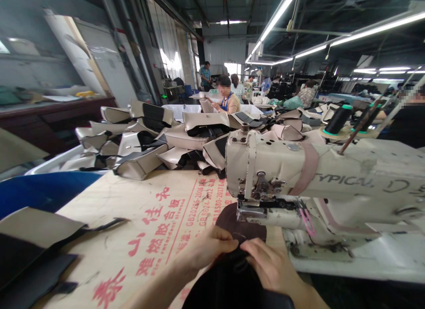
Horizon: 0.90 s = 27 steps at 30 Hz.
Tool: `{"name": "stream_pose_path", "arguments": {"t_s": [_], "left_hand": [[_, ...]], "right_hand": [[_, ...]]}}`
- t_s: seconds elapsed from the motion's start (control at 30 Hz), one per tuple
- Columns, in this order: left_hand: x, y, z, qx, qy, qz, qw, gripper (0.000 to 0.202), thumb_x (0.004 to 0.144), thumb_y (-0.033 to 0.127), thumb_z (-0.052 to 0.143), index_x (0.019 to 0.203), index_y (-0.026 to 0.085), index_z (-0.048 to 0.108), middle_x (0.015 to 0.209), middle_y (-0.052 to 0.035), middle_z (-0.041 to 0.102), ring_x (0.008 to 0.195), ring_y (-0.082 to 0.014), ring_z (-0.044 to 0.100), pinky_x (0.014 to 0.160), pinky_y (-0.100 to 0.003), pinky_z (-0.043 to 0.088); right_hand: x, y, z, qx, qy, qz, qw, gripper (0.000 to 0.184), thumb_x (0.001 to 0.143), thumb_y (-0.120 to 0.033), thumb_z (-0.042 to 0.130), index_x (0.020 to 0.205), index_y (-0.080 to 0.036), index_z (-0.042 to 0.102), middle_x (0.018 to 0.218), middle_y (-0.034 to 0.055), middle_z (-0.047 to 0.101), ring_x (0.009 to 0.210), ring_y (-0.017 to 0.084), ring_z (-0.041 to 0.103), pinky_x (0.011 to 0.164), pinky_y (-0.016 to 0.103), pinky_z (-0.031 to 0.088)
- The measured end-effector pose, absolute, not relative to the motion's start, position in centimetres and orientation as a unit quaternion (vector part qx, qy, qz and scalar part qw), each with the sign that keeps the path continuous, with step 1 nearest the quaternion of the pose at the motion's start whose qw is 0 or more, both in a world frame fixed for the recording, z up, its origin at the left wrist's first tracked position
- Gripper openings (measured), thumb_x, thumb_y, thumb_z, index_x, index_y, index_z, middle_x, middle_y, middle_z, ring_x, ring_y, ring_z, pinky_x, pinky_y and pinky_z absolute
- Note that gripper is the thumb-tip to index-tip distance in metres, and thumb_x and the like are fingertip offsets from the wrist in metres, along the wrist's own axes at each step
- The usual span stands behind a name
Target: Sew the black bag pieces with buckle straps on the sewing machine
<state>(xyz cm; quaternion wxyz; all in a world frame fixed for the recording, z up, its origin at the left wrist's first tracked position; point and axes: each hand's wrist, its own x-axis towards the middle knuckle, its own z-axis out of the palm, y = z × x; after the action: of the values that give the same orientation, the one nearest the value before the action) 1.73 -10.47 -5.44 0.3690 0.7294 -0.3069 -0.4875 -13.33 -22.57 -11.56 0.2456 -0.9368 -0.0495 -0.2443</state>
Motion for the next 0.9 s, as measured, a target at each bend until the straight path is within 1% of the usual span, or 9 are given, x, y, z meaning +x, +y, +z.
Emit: {"name": "stream_pose_path", "arguments": {"t_s": [0.2, 0.27, 0.33, 0.4, 0.47, 0.53, 0.6, 0.73, 0.9], "left_hand": [[0.8, -10.0, -5.9, 0.737, -0.331, -0.442, 0.389, 0.034, 0.075, 0.043, 0.052, 0.057, 0.015, 0.045, 0.049, 0.0063, 0.032, 0.047, -0.0066, 0.028, 0.045, -0.021, 0.021], [-0.3, -9.0, -5.8, 0.754, -0.358, -0.349, 0.426, 0.027, 0.079, 0.04, 0.05, 0.07, 0.015, 0.053, 0.055, 0.0054, 0.039, 0.051, -0.0077, 0.037, 0.048, -0.02, 0.03], [-1.5, -7.8, -5.8, 0.772, -0.402, -0.227, 0.437, 0.02, 0.083, 0.033, 0.048, 0.093, 0.018, 0.057, 0.068, 0.0028, 0.052, 0.063, -0.0096, 0.049, 0.06, -0.02, 0.041], [-2.3, -6.6, -6.0, 0.779, -0.468, -0.121, 0.4, 0.024, 0.086, 0.026, 0.044, 0.107, 0.024, 0.055, 0.086, 0.0002, 0.059, 0.079, -0.011, 0.056, 0.074, -0.022, 0.045], [-2.6, -5.9, -6.3, 0.773, -0.538, -0.05, 0.333, 0.028, 0.087, 0.019, 0.041, 0.11, 0.026, 0.055, 0.096, -0.0012, 0.06, 0.088, -0.0121, 0.056, 0.082, -0.022, 0.046], [-2.3, -5.7, -6.6, 0.765, -0.581, -0.014, 0.279, 0.034, 0.085, 0.013, 0.04, 0.113, 0.026, 0.054, 0.097, -0.0016, 0.06, 0.088, -0.0128, 0.057, 0.081, -0.022, 0.048], [-1.8, -6.0, -6.8, 0.764, -0.598, -0.023, 0.241, 0.042, 0.081, 0.008, 0.041, 0.117, 0.025, 0.051, 0.097, -0.0017, 0.06, 0.086, -0.0135, 0.056, 0.079, -0.021, 0.05], [-1.0, -6.6, -6.7, 0.763, -0.609, -0.048, 0.211, 0.041, 0.077, 0.003, 0.039, 0.109, 0.024, 0.054, 0.098, -0.0015, 0.059, 0.088, -0.0152, 0.054, 0.081, -0.025, 0.051], [-0.7, -7.1, -6.9, 0.76, -0.62, -0.048, 0.189, 0.032, 0.081, 0.006, 0.035, 0.098, 0.021, 0.057, 0.103, -0.0041, 0.058, 0.096, -0.0171, 0.052, 0.089, -0.03, 0.047]], "right_hand": [[-13.0, -23.2, -11.7, -0.941, -0.077, -0.253, 0.213, 0.023, 0.09, -0.017, 0.027, 0.105, -0.019, 0.044, 0.088, 0.0034, 0.057, 0.072, 0.012, 0.057, 0.06, 0.021, 0.044], [-13.0, -23.3, -12.0, -0.936, -0.078, -0.266, 0.217, 0.021, 0.09, -0.017, 0.029, 0.104, -0.019, 0.044, 0.086, 0.0028, 0.057, 0.071, 0.011, 0.057, 0.059, 0.021, 0.043], [-13.1, -23.4, -12.2, -0.93, -0.074, -0.274, 0.233, 0.021, 0.089, -0.017, 0.03, 0.105, -0.019, 0.044, 0.086, 0.0027, 0.057, 0.071, 0.011, 0.057, 0.059, 0.02, 0.043], [-13.2, -23.3, -12.3, -0.926, -0.067, -0.277, 0.246, 0.021, 0.089, -0.016, 0.031, 0.105, -0.019, 0.044, 0.088, 0.003, 0.057, 0.074, 0.01, 0.057, 0.061, 0.02, 0.043], [-13.2, -23.2, -12.2, -0.924, -0.061, -0.278, 0.254, 0.021, 0.089, -0.017, 0.032, 0.105, -0.019, 0.045, 0.089, 0.0031, 0.058, 0.076, 0.011, 0.057, 0.062, 0.02, 0.043], [-13.1, -23.1, -12.0, -0.924, -0.054, -0.277, 0.26, 0.021, 0.089, -0.016, 0.032, 0.105, -0.02, 0.045, 0.088, 0.0027, 0.058, 0.077, 0.011, 0.057, 0.063, 0.02, 0.043], [-13.0, -23.2, -11.8, -0.925, -0.047, -0.266, 0.266, 0.02, 0.089, -0.016, 0.033, 0.104, -0.02, 0.045, 0.087, 0.002, 0.057, 0.077, 0.01, 0.057, 0.063, 0.02, 0.043], [-12.7, -23.4, -11.3, -0.928, -0.045, -0.241, 0.279, 0.018, 0.089, -0.018, 0.035, 0.104, -0.02, 0.046, 0.087, 0.0019, 0.056, 0.078, 0.011, 0.055, 0.067, 0.02, 0.043], [-12.4, -23.4, -11.1, -0.939, -0.034, -0.217, 0.266, 0.022, 0.089, -0.017, 0.034, 0.106, -0.019, 0.048, 0.09, 0.004, 0.055, 0.084, 0.014, 0.053, 0.073, 0.024, 0.043]]}}
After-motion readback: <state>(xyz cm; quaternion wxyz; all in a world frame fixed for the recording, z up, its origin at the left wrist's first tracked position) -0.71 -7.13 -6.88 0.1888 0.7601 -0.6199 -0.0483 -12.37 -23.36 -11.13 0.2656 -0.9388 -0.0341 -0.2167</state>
